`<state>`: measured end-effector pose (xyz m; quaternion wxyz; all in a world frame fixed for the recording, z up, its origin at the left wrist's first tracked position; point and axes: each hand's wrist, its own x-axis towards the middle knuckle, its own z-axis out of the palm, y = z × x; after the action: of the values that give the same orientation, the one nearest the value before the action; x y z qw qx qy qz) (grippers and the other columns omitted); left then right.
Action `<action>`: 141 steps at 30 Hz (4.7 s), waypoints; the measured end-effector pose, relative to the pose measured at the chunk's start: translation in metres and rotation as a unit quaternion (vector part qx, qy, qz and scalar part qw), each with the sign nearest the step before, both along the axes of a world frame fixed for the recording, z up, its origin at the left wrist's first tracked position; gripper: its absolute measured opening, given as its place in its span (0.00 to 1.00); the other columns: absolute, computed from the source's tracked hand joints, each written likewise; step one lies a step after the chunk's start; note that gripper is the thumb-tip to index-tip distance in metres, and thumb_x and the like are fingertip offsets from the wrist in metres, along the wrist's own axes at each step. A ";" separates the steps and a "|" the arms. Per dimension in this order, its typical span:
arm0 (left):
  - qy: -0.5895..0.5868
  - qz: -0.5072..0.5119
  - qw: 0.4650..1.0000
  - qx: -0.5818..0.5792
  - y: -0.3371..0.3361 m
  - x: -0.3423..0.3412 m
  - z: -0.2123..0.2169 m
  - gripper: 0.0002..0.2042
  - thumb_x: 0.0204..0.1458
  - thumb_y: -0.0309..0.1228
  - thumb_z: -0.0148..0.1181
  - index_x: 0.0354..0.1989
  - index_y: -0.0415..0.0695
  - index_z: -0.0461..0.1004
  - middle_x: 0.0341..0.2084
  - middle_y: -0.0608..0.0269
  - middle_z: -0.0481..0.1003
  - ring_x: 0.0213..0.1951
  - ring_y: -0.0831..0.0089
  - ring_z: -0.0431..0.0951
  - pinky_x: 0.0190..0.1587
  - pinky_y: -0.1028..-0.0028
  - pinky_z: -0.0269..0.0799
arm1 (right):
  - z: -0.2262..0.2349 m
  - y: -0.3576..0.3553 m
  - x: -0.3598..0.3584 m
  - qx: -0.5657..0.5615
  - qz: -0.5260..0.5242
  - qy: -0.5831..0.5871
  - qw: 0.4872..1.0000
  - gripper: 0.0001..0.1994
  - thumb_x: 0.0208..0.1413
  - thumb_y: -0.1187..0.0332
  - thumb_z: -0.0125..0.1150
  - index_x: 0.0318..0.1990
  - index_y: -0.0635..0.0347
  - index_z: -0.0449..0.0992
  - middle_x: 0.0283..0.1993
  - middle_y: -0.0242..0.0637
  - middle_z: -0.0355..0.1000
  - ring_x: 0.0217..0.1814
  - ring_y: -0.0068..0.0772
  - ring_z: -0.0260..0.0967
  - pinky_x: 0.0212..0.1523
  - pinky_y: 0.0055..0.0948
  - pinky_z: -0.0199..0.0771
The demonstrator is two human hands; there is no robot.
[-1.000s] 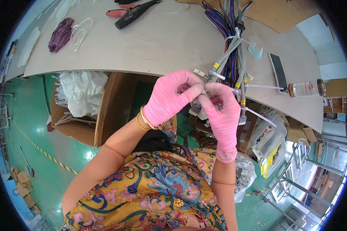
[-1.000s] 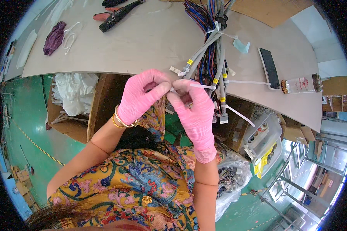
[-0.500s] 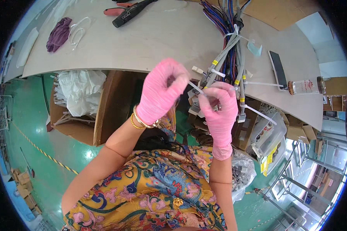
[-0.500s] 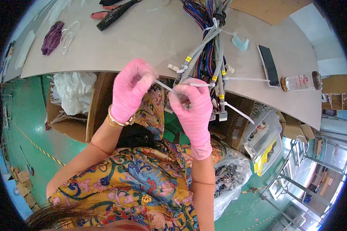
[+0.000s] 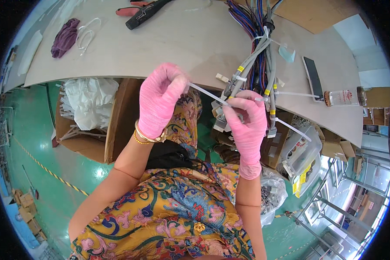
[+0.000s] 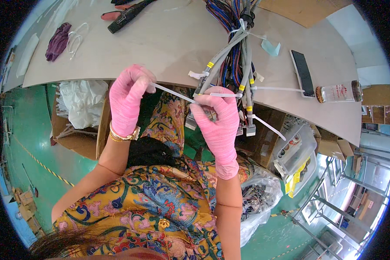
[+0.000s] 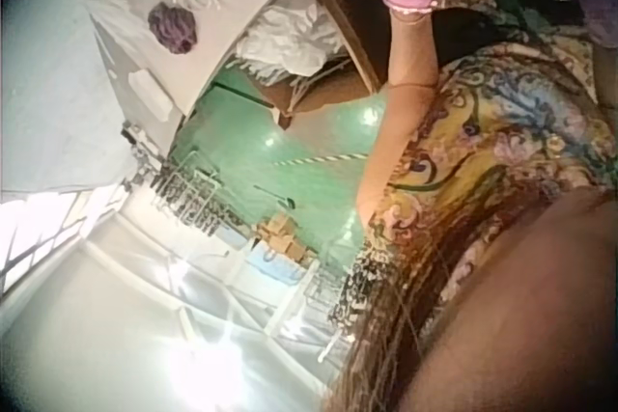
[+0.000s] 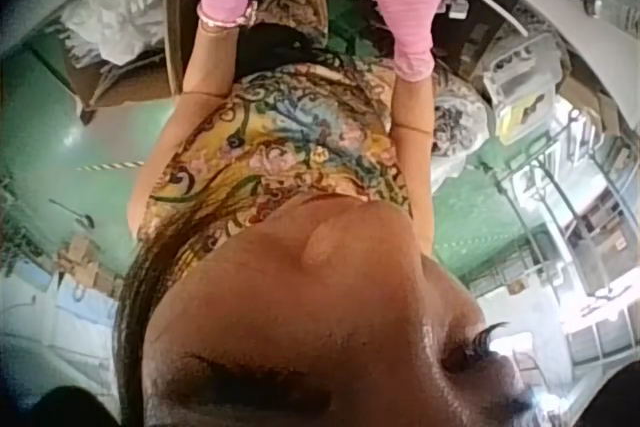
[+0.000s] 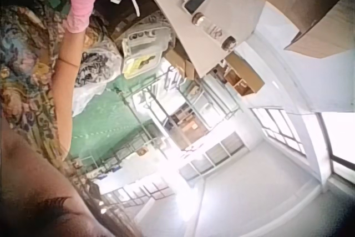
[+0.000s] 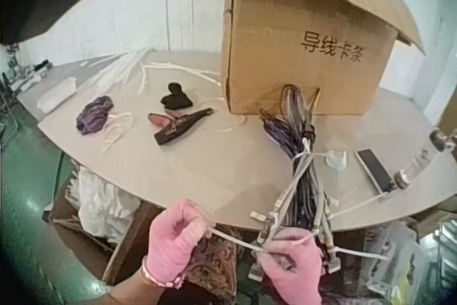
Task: The recorder is organizing a bundle of wires, applying cable ties, and using a heat gun to secure components of a wire harness.
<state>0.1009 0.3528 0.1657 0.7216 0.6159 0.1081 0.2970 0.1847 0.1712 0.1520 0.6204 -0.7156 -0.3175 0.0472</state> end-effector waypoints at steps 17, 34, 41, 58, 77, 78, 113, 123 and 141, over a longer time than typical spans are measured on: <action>0.154 -0.214 0.965 -0.002 -0.018 0.021 -0.012 0.13 0.54 0.38 0.60 0.23 0.42 0.70 0.18 0.73 0.68 0.25 0.86 0.64 0.28 0.80 0.61 | 0.005 0.003 -0.003 -0.043 -0.036 -0.076 0.996 0.11 0.43 0.85 0.63 0.35 0.61 0.73 0.43 0.33 0.65 0.40 0.21 0.67 0.38 0.19 0.72; 0.140 -0.181 0.966 -0.120 -0.032 0.022 -0.003 0.15 0.54 0.37 0.59 0.18 0.43 0.70 0.16 0.74 0.66 0.22 0.85 0.62 0.26 0.81 0.58 | -0.007 0.006 -0.009 0.030 -0.043 0.130 0.990 0.08 0.48 0.82 0.60 0.35 0.63 0.73 0.39 0.29 0.67 0.35 0.15 0.65 0.37 0.16 0.68; 0.116 -0.242 0.952 -0.145 -0.030 0.013 -0.017 0.13 0.54 0.39 0.59 0.28 0.42 0.69 0.22 0.72 0.68 0.24 0.84 0.66 0.29 0.83 0.62 | -0.002 -0.006 -0.013 0.057 -0.036 0.239 0.969 0.07 0.54 0.78 0.57 0.41 0.66 0.74 0.38 0.30 0.72 0.35 0.18 0.69 0.39 0.19 0.69; 0.128 -0.073 0.956 0.254 -0.046 0.017 -0.033 0.11 0.40 0.22 0.63 0.30 0.42 0.67 0.24 0.56 0.69 0.28 0.60 0.72 0.34 0.70 0.70 | 0.012 0.010 -0.016 -0.191 -0.055 -0.189 0.962 0.09 0.51 0.72 0.64 0.38 0.62 0.72 0.34 0.42 0.72 0.31 0.36 0.72 0.33 0.29 0.72; 0.107 -0.380 0.883 -0.254 -0.051 0.033 -0.033 0.18 0.56 0.43 0.58 0.43 0.38 0.71 0.27 0.70 0.71 0.27 0.82 0.69 0.31 0.81 0.66 | 0.015 -0.012 -0.029 0.177 -0.074 0.264 0.945 0.11 0.62 0.70 0.47 0.37 0.67 0.74 0.32 0.36 0.71 0.26 0.19 0.62 0.29 0.18 0.63; 0.129 -0.395 0.883 -0.219 -0.048 0.036 -0.027 0.18 0.55 0.42 0.57 0.42 0.38 0.71 0.26 0.70 0.71 0.27 0.83 0.69 0.32 0.81 0.67 | 0.019 -0.009 -0.028 0.164 -0.094 0.271 0.944 0.15 0.64 0.64 0.43 0.34 0.65 0.71 0.26 0.33 0.67 0.23 0.18 0.56 0.26 0.20 0.59; 0.107 -0.314 0.943 0.026 -0.051 0.029 -0.030 0.19 0.61 0.45 0.47 0.48 0.41 0.67 0.25 0.73 0.66 0.26 0.86 0.61 0.28 0.83 0.58 | 0.031 -0.012 -0.029 0.106 -0.044 0.192 0.975 0.19 0.66 0.59 0.39 0.34 0.66 0.71 0.28 0.35 0.69 0.25 0.24 0.61 0.30 0.23 0.63; 0.151 -0.424 0.892 -0.042 -0.038 0.043 -0.015 0.20 0.58 0.49 0.50 0.43 0.43 0.69 0.22 0.76 0.62 0.23 0.86 0.57 0.24 0.82 0.52 | 0.035 -0.006 -0.007 0.324 -0.053 0.495 0.805 0.18 0.63 0.63 0.41 0.19 0.50 0.52 0.16 0.22 0.43 0.16 0.20 0.40 0.21 0.25 0.43; 0.111 -0.240 0.909 -0.323 -0.073 0.038 -0.015 0.15 0.58 0.42 0.50 0.24 0.47 0.61 0.10 0.78 0.52 0.11 0.86 0.49 0.16 0.81 0.44 | 0.013 0.002 0.004 0.527 0.143 0.467 0.696 0.24 0.62 0.63 0.39 0.11 0.45 0.46 0.11 0.20 0.37 0.12 0.19 0.31 0.17 0.25 0.35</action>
<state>0.1384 0.2794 0.1505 0.9139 0.3856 0.1267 -0.0065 0.1885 0.1731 0.1645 0.9501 -0.1037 -0.0589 0.2883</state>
